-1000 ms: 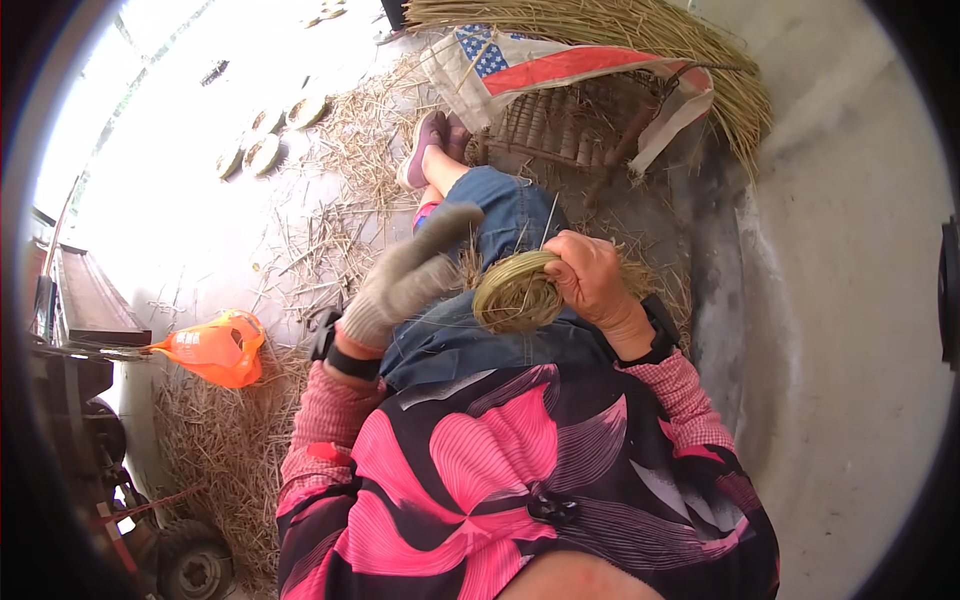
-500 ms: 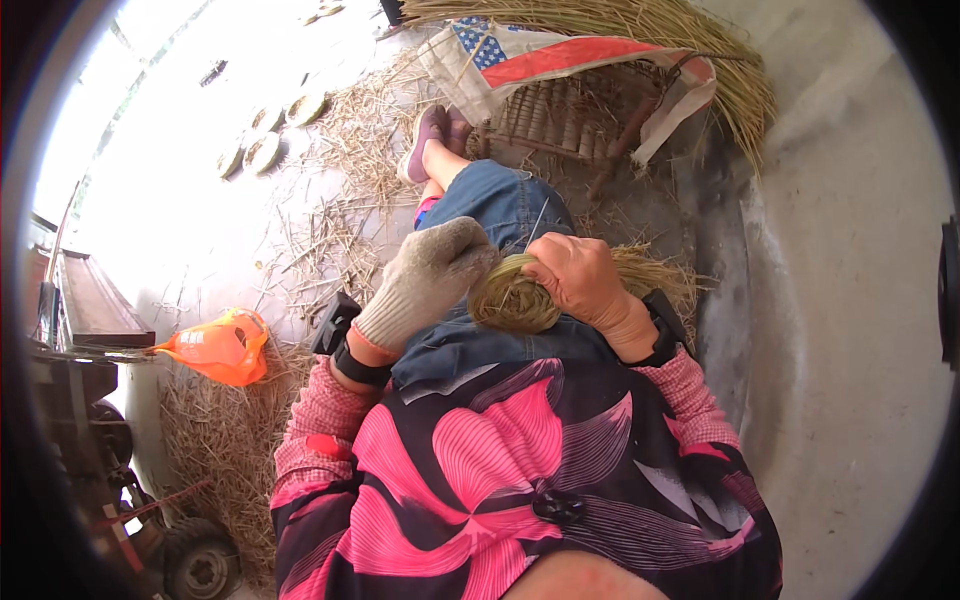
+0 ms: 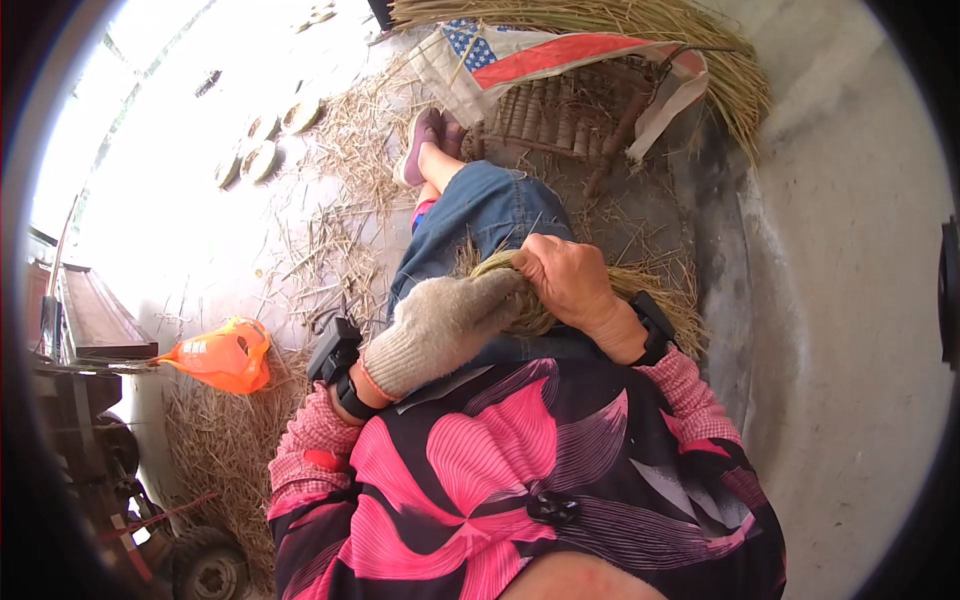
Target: The recorder is weaving straw into a small basket using a metal needle or awl.
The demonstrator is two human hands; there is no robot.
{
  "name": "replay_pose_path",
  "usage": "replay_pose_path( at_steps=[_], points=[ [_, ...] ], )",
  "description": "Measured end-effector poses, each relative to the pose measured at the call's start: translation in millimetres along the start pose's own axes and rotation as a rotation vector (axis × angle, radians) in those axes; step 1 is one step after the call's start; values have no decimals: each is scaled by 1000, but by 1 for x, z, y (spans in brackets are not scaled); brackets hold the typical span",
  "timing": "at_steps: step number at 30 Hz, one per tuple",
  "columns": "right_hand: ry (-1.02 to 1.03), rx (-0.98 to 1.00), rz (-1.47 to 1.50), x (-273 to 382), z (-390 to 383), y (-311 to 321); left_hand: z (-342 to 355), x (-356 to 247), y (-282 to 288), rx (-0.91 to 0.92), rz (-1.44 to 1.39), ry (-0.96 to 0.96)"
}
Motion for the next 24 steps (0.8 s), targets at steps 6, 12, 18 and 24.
replay_pose_path(
  at_steps=[6, 12, 18, 24],
  points=[
    [3, -84, 79, -3, 5, 10, -4, -1, 0, 247, 103, -9],
    [300, -237, 72, 13, 14, 44, -13, 81, 98, -545, 135, 118],
    [563, -236, -29, 46, 22, 46, 37, 38, 42, -182, -433, 60],
    [556, -235, 40, 43, 30, 43, 84, 62, 29, -172, -374, -102]
  ],
)
Point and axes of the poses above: each hand's wrist, its own z-axis towards the middle knuckle, its own y-axis out of the back of the hand, x = y × z, the point moved 8 cm from there along z, towards the middle knuckle, and after that the axes turned 2 degrees about -z, right-handed, at the moved point
